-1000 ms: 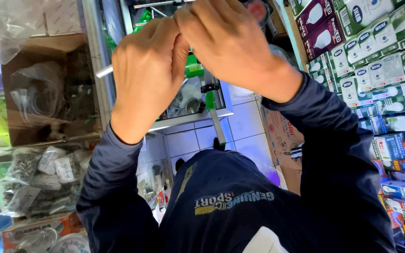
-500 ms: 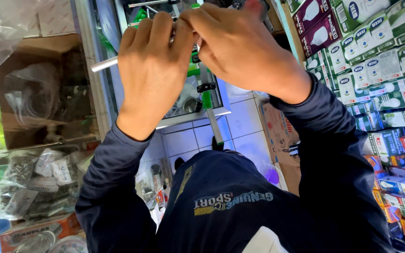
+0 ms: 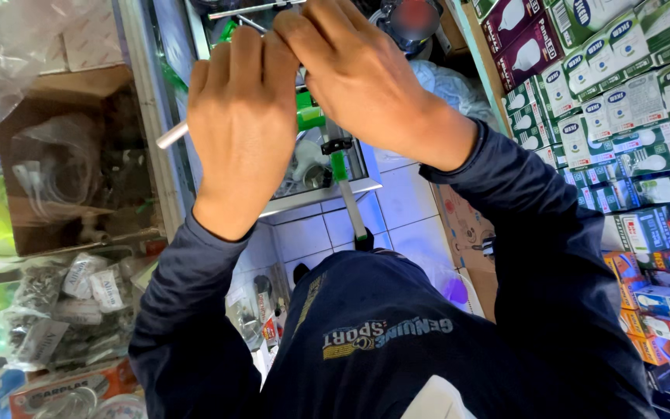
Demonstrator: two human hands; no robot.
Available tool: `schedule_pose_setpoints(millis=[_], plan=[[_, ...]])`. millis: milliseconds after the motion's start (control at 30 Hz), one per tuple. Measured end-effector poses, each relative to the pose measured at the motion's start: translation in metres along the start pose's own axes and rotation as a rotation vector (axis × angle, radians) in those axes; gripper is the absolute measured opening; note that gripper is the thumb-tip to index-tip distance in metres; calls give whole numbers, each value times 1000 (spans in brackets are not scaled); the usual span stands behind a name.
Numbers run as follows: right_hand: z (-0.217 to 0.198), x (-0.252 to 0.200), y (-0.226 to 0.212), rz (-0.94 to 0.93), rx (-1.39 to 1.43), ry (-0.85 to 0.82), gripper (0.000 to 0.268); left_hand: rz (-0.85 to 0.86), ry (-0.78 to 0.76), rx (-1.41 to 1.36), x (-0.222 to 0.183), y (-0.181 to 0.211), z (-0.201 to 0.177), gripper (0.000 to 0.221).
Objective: The person assembles a television antenna by sliding metal rods into a plastic frame and tightening a screw with a screwdriver.
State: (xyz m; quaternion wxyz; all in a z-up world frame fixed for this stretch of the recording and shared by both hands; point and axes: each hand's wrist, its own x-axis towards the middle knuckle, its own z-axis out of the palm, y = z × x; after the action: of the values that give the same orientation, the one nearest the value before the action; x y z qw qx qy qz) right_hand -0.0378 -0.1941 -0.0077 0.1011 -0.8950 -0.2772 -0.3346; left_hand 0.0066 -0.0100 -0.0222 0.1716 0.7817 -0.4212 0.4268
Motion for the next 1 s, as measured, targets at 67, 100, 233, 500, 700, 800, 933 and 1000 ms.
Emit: schedule_pose_setpoints(millis=[67, 100, 233, 500, 700, 800, 933, 1000], plan=[[-9, -2, 3, 15, 123, -26, 40, -12, 21, 8, 0, -1, 1, 16], [-14, -3, 5, 20, 169, -47, 39, -22, 13, -6, 0, -3, 3, 16], [-24, -3, 11, 30, 275, -107, 31, -27, -5, -90, -3, -3, 14, 19], [-29, 1, 19, -19, 370, -169, 18, 58, 8, -39, -1, 1, 12, 12], [-10, 1, 5, 70, 103, -154, 19, 33, -63, 63, -6, 3, 16, 10], [0, 3, 2, 71, -28, -113, 20, 10, -80, 46, -7, 3, 16, 9], [2, 4, -1, 18, -154, -115, 21, -16, -63, 3, -11, 3, 15, 9], [-2, 4, 1, -31, -157, -118, 23, -30, -77, -1, -11, 5, 15, 7]])
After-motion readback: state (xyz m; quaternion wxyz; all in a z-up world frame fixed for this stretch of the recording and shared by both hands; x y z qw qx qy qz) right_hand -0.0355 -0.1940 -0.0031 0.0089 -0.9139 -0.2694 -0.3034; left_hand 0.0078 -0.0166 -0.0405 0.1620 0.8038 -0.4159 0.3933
